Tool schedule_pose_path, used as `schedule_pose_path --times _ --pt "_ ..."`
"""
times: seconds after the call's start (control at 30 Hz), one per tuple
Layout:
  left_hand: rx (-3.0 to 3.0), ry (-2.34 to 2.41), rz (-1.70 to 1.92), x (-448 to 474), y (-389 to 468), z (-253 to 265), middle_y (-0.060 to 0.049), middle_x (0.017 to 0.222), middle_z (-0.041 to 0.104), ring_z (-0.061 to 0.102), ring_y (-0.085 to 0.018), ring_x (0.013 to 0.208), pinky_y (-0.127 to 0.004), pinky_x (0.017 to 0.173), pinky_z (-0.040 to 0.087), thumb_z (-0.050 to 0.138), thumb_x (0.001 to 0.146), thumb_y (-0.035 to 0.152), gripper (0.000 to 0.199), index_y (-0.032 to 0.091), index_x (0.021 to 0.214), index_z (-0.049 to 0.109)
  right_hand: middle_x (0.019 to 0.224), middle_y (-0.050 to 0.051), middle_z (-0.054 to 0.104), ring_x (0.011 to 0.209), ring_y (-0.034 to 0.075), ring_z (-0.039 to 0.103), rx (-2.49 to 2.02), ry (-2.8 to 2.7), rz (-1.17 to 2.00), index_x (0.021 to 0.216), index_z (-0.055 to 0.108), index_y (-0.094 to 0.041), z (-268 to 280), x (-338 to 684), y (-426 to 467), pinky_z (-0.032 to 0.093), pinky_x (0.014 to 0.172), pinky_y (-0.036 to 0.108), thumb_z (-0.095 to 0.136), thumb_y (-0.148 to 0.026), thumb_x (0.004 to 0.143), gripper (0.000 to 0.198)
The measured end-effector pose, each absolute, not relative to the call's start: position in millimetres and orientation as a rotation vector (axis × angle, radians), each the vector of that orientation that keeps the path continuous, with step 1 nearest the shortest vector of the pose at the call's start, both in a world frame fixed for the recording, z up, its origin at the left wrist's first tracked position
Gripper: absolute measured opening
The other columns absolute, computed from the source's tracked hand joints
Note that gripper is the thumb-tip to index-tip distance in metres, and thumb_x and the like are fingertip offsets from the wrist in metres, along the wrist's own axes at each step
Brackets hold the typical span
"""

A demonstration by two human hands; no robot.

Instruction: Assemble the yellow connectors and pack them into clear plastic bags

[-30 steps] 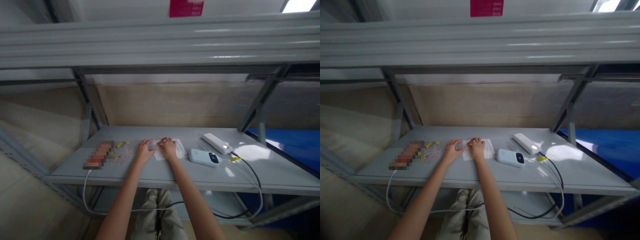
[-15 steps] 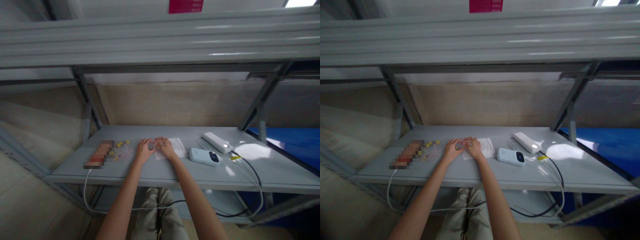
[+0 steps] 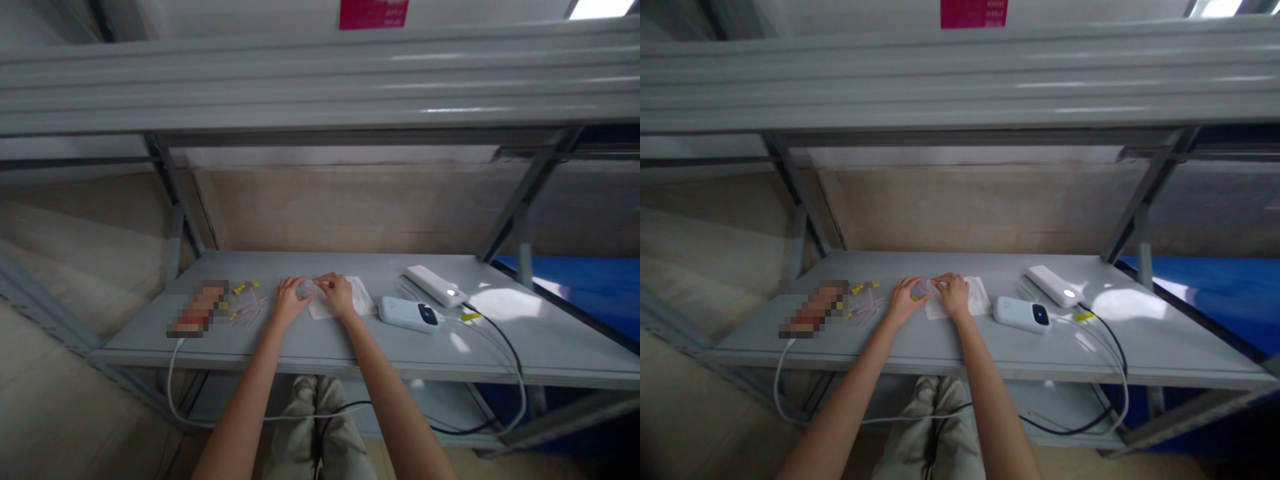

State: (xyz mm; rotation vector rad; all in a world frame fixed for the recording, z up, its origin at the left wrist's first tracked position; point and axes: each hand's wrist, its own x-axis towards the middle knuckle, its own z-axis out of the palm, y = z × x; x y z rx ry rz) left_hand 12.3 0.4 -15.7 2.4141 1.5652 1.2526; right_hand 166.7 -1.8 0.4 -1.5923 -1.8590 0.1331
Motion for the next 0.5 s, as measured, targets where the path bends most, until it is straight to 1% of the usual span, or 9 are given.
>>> schedule_pose_path --times 0.07,0.13,0.33,0.4,0.5 --pt "2.413 1.551 1.247 13 0 -16 -0.007 0.103 0.061 0.054 -0.023 0.098 -0.038 0.087 0.043 0.070 0.065 0.028 0.048 0.020 0.110 0.055 0.099 0.001 0.066 0.090 0.016 0.054 -1.517 -1.921 0.215 0.092 0.069 -0.028 0 166 0 0.034 0.074 0.025 0.046 -0.040 0.086 0.027" --pt "2.412 1.546 1.247 13 0 -16 -0.007 0.103 0.061 0.054 -0.023 0.098 -0.037 0.087 0.043 0.070 0.065 0.027 0.048 0.020 0.110 0.055 0.100 0.001 0.065 0.093 0.016 0.054 -1.495 -1.946 0.222 0.093 0.069 -0.028 0 167 1 0.033 0.075 0.025 0.045 -0.038 0.087 0.027" --pt "2.402 1.538 1.271 12 1 -16 -0.006 0.103 0.061 0.054 -0.022 0.098 -0.037 0.088 0.043 0.068 0.067 0.028 0.046 0.021 0.111 0.055 0.095 0.007 0.064 0.091 0.020 0.051 -1.795 -1.525 -0.024 0.095 0.067 -0.022 0 185 -6 0.031 0.074 0.030 0.043 -0.036 0.087 0.029" --pt "2.403 1.532 1.270 12 1 -16 -0.006 0.104 0.061 0.054 -0.023 0.098 -0.037 0.088 0.043 0.069 0.066 0.028 0.047 0.020 0.111 0.055 0.094 0.007 0.063 0.091 0.021 0.051 -1.873 -1.493 -0.046 0.094 0.067 -0.023 -3 189 -7 0.031 0.073 0.030 0.047 -0.036 0.085 0.026" --pt "2.399 1.533 1.272 13 0 -15 -0.007 0.104 0.061 0.054 -0.023 0.098 -0.037 0.088 0.043 0.069 0.067 0.029 0.047 0.020 0.111 0.055 0.093 0.008 0.063 0.093 0.023 0.050 -1.928 -1.582 -0.097 0.086 0.068 -0.023 -6 190 -9 0.031 0.074 0.032 0.052 -0.036 0.082 0.021"
